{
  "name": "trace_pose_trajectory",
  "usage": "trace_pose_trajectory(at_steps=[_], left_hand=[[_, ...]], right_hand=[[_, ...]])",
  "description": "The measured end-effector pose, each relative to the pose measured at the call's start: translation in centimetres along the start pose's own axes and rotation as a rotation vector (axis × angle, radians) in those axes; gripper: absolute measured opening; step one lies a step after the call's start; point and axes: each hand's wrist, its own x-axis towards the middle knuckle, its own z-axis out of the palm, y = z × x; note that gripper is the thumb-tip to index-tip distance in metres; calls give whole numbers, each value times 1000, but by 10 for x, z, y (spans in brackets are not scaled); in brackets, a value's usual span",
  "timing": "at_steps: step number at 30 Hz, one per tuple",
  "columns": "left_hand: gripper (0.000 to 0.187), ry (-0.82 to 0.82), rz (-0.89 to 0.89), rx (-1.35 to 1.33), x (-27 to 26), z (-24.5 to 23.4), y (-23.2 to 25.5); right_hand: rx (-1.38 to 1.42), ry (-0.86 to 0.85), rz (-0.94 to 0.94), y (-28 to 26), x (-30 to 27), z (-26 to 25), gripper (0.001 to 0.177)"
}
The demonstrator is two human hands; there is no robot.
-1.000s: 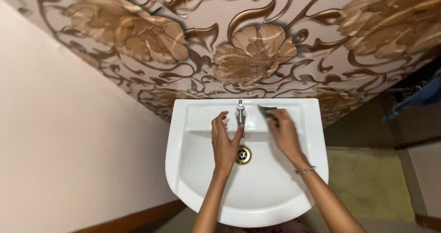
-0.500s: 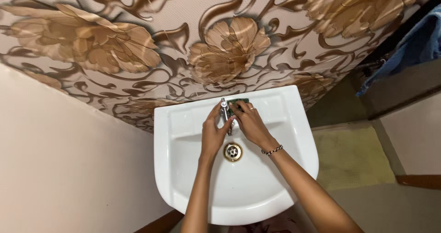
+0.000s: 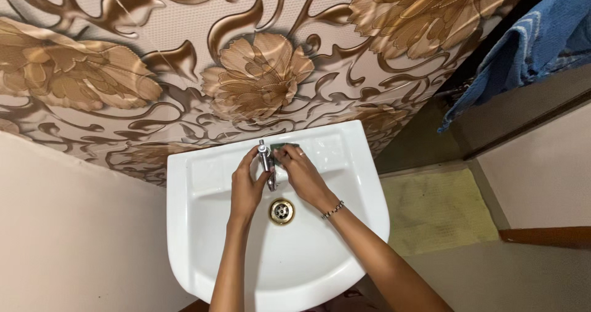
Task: The person scrubs a white bathroom sink with a green sponge, focusing on the basin, faucet, and surrounding surfaces. They repeatedly rinse the sponge under running water and continue scrubbing different areas of the sink throughout the clip.
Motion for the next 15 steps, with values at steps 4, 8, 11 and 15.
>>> trace_pose_trajectory(at_steps=[4, 8, 11, 15], left_hand=[[54, 37, -41, 6, 5, 7, 4], [54, 80, 19, 28, 6, 10, 2], [50, 89, 71, 13, 8, 12, 0], [45, 104, 28, 34, 13, 16, 2]], right_hand=[[-133, -73, -26, 11, -16, -20, 52], [-197, 15, 146, 40, -19, -32, 60], [-215, 98, 278, 49, -13, -22, 52], [-161, 155, 183, 34, -7, 4, 27]])
